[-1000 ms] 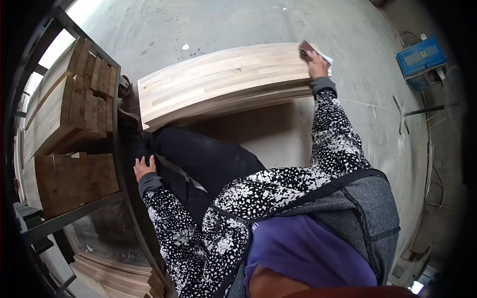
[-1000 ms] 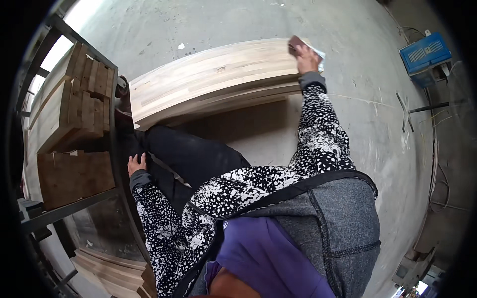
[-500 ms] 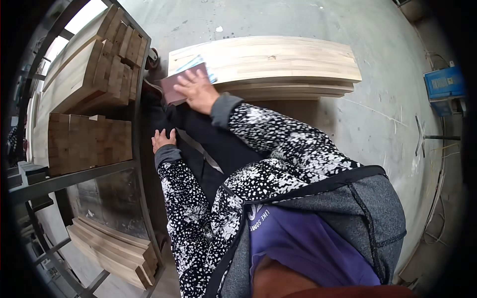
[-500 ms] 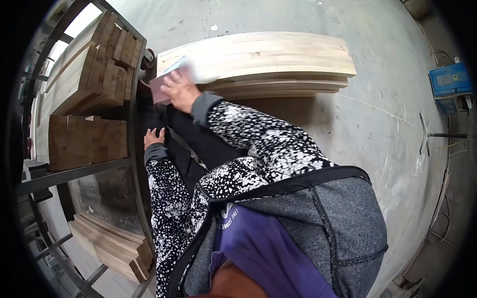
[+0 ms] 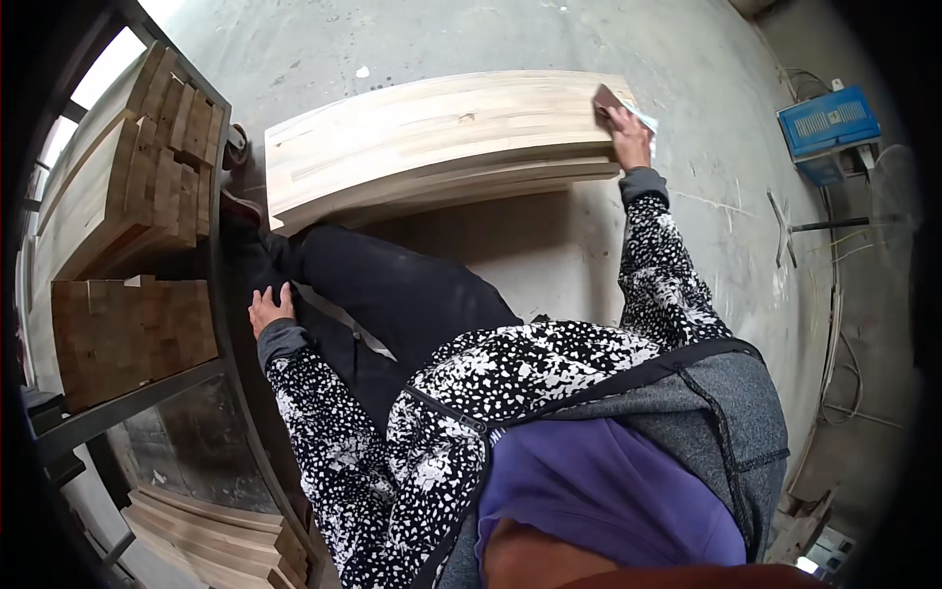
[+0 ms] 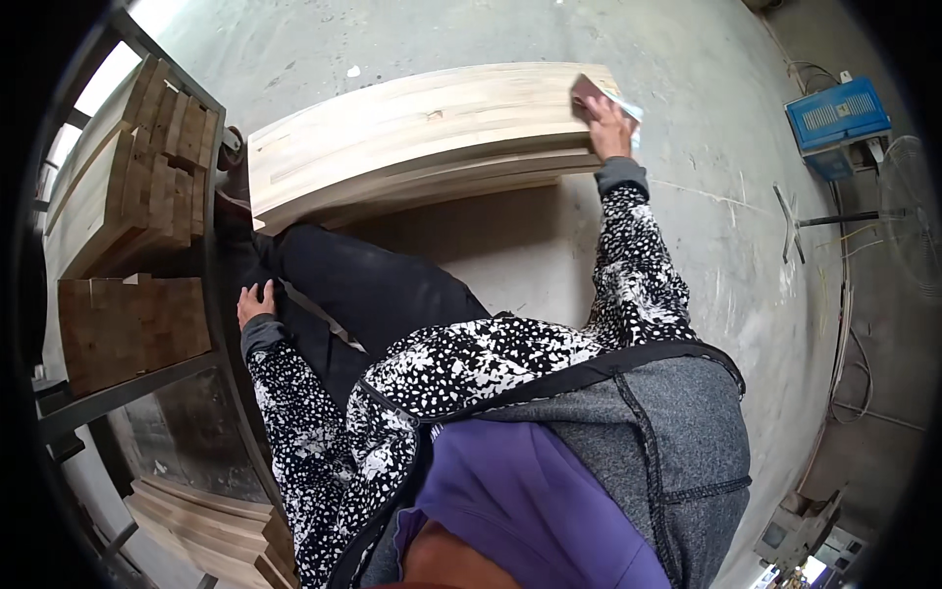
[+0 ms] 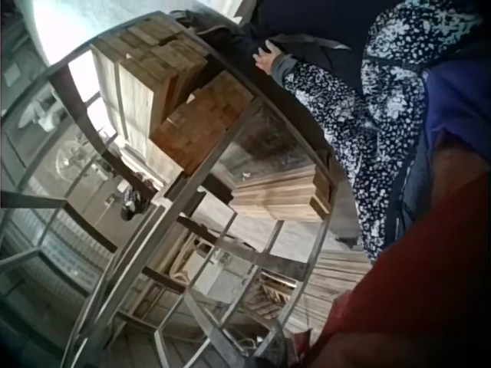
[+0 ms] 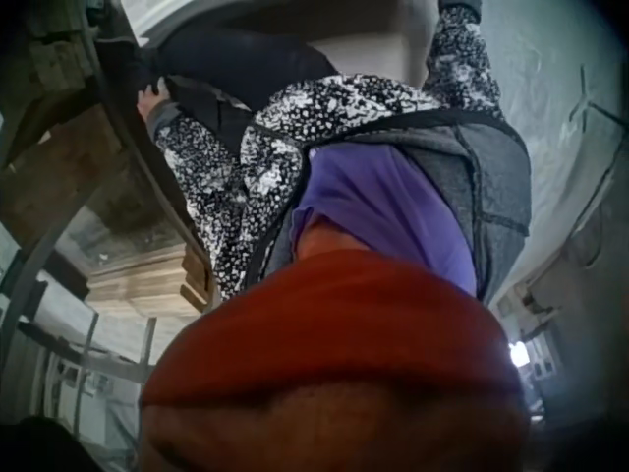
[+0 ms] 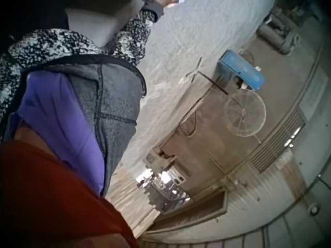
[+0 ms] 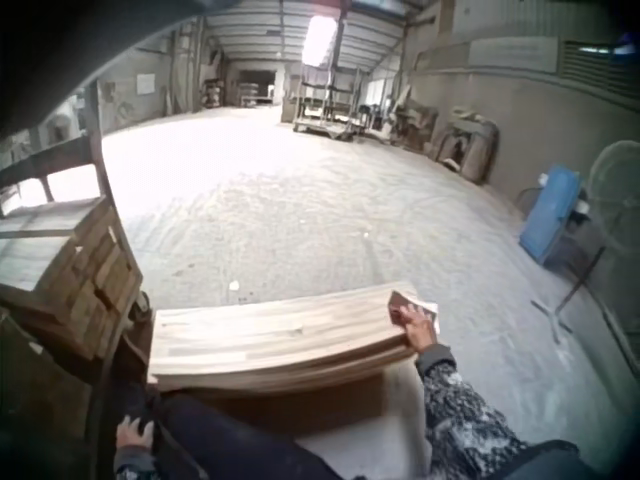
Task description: Sanding a piece of wood manually using sandpaper to smooth the surface.
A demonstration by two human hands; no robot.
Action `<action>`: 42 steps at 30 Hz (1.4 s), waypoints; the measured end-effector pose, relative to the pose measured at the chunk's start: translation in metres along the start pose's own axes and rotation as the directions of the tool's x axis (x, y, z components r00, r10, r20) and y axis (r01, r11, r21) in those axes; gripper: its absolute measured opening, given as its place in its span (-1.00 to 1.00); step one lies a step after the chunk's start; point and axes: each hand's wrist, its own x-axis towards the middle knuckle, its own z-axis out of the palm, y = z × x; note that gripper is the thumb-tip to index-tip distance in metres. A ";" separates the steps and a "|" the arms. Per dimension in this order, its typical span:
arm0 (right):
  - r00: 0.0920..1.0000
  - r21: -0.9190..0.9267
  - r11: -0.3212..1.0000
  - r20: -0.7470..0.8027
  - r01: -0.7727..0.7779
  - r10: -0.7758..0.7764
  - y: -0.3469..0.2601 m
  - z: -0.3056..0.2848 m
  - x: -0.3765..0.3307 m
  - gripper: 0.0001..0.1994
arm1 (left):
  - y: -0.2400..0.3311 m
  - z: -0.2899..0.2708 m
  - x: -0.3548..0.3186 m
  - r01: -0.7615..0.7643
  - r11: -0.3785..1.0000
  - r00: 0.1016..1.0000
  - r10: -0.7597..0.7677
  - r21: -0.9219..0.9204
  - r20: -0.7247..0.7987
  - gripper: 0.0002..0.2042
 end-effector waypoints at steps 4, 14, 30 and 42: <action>0.984 -0.012 0.984 -0.026 -0.175 0.175 0.024 -0.001 0.007 -0.62 | 0.001 -0.004 -0.001 0.029 0.998 0.999 -0.030 0.048 0.013 -0.50; 0.779 0.382 0.711 -0.040 0.590 -0.626 -0.342 0.037 -0.083 -0.49 | 0.009 -0.009 -0.009 0.054 0.993 0.998 -0.055 0.108 0.009 -0.51; 0.948 0.291 0.909 0.021 0.299 -0.319 -0.095 0.005 -0.027 -0.43 | -0.013 0.001 0.001 0.013 1.000 1.000 -0.013 -0.007 -0.003 -0.50; 0.939 0.105 0.935 -0.108 0.339 -0.328 -0.180 0.023 -0.054 -0.46 | 0.011 -0.008 -0.005 0.039 0.996 0.999 -0.041 0.083 0.018 -0.51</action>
